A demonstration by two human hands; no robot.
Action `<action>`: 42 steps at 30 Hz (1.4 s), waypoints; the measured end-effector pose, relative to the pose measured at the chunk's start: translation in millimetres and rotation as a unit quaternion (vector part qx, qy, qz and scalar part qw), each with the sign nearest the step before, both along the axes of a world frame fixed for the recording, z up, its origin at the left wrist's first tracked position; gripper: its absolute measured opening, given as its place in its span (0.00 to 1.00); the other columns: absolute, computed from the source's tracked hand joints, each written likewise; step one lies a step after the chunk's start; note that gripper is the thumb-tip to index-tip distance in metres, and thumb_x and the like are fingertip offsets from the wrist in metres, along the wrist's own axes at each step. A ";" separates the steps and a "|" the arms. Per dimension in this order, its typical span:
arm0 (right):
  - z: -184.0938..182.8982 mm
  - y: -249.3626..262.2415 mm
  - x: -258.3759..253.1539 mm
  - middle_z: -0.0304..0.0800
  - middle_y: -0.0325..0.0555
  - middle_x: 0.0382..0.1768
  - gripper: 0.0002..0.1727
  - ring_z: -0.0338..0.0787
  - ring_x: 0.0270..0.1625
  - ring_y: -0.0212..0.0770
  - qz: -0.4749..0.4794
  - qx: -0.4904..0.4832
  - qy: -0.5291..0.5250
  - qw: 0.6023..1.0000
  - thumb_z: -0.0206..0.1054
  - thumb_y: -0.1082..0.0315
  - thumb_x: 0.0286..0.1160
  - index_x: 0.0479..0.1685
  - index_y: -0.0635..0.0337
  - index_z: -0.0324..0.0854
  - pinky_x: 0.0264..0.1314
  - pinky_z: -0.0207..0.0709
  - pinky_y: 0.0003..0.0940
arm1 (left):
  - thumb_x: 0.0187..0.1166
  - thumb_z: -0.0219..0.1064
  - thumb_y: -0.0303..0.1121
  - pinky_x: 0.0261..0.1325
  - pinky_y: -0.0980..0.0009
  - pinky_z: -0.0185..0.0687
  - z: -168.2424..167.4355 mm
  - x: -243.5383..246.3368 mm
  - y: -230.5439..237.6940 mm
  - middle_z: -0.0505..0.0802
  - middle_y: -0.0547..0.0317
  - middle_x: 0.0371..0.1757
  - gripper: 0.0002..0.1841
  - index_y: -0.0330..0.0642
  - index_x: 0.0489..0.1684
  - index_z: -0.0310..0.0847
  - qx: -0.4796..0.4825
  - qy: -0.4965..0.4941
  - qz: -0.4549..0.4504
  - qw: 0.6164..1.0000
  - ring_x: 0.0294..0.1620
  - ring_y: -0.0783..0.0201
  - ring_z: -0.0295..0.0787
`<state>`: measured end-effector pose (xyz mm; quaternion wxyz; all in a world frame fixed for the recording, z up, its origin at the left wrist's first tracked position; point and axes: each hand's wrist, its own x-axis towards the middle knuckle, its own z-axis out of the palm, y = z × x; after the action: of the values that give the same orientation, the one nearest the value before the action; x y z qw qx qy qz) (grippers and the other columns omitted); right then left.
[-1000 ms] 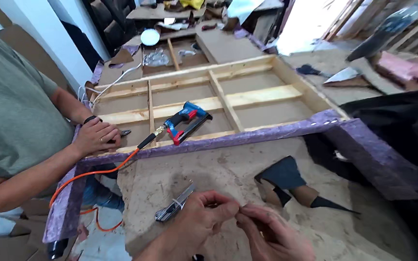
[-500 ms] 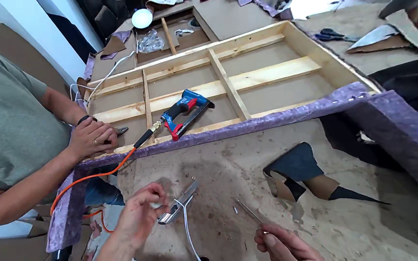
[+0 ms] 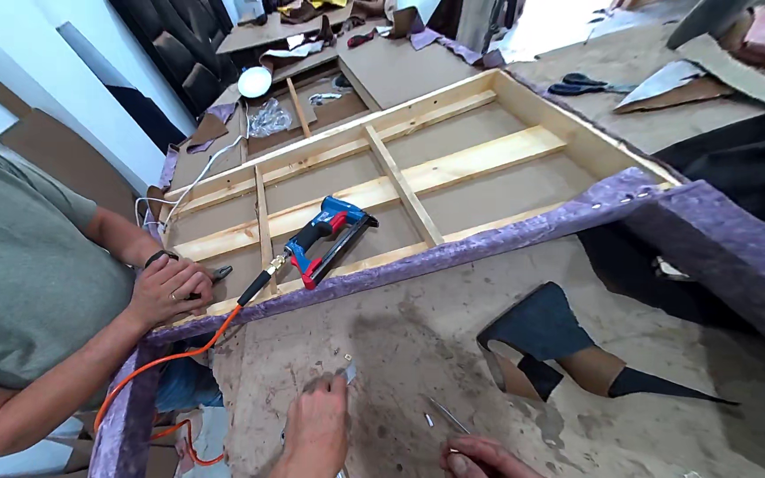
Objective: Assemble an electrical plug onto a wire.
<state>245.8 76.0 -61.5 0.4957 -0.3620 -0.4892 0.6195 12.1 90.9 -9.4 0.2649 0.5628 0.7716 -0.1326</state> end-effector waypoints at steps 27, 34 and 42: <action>66.4 -6.1 -55.9 0.94 0.34 0.45 0.21 0.96 0.44 0.30 0.024 0.234 -0.164 0.958 0.77 0.71 0.69 0.58 0.48 0.74 0.47 0.95 0.28 | 0.73 0.77 0.27 0.28 0.80 0.83 50.8 5.0 -85.6 0.98 0.60 0.39 0.08 0.39 0.46 0.96 0.410 -0.434 0.091 0.797 0.27 0.78 0.87; 77.6 -4.6 -54.5 0.94 0.41 0.43 0.19 0.96 0.42 0.29 0.031 0.262 -0.220 0.939 0.75 0.71 0.72 0.58 0.58 0.74 0.46 0.95 0.26 | 0.75 0.76 0.32 0.32 0.77 0.83 47.6 3.8 -86.2 0.95 0.61 0.30 0.07 0.44 0.45 0.97 0.462 -0.333 0.003 0.822 0.27 0.74 0.87; 76.5 0.6 -45.5 0.94 0.44 0.46 0.06 0.94 0.49 0.28 0.044 0.317 -0.213 0.923 0.76 0.73 0.71 0.43 0.59 0.89 0.48 0.91 0.20 | 0.77 0.74 0.31 0.31 0.79 0.82 55.4 5.1 -88.5 0.96 0.59 0.35 0.07 0.41 0.45 0.97 0.427 -0.382 0.019 0.819 0.28 0.76 0.86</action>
<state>200.3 76.6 14.9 0.4410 -0.2879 -0.7696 0.3611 17.2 2.4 46.1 0.2743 0.6103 0.5984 0.4408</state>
